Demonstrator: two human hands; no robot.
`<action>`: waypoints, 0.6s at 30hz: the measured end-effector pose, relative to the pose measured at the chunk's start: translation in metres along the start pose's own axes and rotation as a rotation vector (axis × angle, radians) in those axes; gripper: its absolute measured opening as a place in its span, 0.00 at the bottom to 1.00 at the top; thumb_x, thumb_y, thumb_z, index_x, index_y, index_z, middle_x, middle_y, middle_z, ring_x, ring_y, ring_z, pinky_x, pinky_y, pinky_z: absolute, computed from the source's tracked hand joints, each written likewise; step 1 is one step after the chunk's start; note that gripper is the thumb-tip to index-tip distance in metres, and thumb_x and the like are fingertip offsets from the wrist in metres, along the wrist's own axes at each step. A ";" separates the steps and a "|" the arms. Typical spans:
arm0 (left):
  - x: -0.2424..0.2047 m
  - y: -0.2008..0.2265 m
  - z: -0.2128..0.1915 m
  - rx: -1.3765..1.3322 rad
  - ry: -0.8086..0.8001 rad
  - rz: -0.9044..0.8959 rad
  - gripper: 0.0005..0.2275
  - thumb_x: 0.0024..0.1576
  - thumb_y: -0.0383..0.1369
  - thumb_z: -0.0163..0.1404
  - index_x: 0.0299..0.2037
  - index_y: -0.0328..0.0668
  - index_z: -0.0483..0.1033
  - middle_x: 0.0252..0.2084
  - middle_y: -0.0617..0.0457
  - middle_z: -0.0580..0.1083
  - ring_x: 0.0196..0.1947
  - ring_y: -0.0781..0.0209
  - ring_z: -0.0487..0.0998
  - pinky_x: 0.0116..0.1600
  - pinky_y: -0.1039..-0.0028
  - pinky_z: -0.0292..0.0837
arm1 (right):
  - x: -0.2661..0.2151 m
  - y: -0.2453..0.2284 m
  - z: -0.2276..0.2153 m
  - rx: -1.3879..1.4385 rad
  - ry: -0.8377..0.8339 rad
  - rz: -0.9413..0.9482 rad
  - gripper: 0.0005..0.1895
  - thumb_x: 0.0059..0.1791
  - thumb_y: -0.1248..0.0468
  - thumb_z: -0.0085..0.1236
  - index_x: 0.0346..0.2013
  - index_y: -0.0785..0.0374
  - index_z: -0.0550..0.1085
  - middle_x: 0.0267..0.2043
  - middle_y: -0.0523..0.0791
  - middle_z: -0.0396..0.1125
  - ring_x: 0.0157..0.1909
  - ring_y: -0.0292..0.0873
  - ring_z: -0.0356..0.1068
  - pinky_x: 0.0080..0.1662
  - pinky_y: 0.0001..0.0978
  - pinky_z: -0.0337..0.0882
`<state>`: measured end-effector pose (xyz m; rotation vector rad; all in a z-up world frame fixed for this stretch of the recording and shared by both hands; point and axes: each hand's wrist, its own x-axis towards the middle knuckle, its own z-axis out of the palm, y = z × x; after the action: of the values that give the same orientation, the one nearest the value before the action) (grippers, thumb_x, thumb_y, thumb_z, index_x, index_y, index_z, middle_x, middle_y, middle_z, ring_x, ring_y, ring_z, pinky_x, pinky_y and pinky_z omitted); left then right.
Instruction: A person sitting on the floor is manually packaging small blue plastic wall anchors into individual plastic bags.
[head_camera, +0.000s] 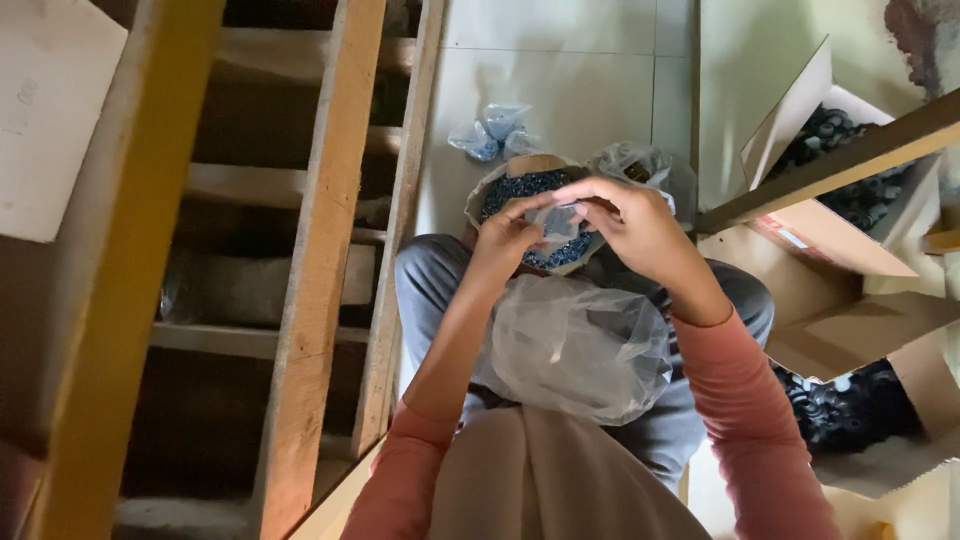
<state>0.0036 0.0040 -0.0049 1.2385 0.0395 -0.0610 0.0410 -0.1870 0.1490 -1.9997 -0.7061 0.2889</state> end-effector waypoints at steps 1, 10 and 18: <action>0.000 -0.001 -0.001 -0.001 0.001 -0.001 0.17 0.65 0.21 0.46 0.63 0.39 0.73 0.54 0.42 0.69 0.47 0.56 0.75 0.54 0.51 0.84 | 0.000 -0.002 0.001 0.000 -0.002 0.000 0.14 0.57 0.72 0.50 0.55 0.61 0.78 0.39 0.54 0.77 0.39 0.52 0.78 0.43 0.43 0.77; -0.002 0.010 0.004 0.022 -0.027 0.010 0.16 0.66 0.22 0.44 0.64 0.39 0.71 0.57 0.39 0.67 0.49 0.53 0.76 0.56 0.46 0.83 | -0.002 0.003 0.004 -0.107 0.097 -0.054 0.14 0.54 0.71 0.56 0.53 0.56 0.78 0.43 0.49 0.77 0.43 0.50 0.77 0.42 0.40 0.76; 0.009 -0.027 -0.011 0.022 0.032 -0.017 0.17 0.63 0.20 0.46 0.62 0.35 0.73 0.61 0.38 0.66 0.44 0.59 0.74 0.52 0.53 0.84 | 0.008 0.010 0.011 -0.110 -0.074 -0.111 0.16 0.55 0.73 0.52 0.58 0.67 0.72 0.54 0.58 0.70 0.54 0.60 0.73 0.53 0.53 0.76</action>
<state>0.0112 0.0051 -0.0341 1.2608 0.0772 -0.0567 0.0456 -0.1785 0.1359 -2.0534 -0.8935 0.2633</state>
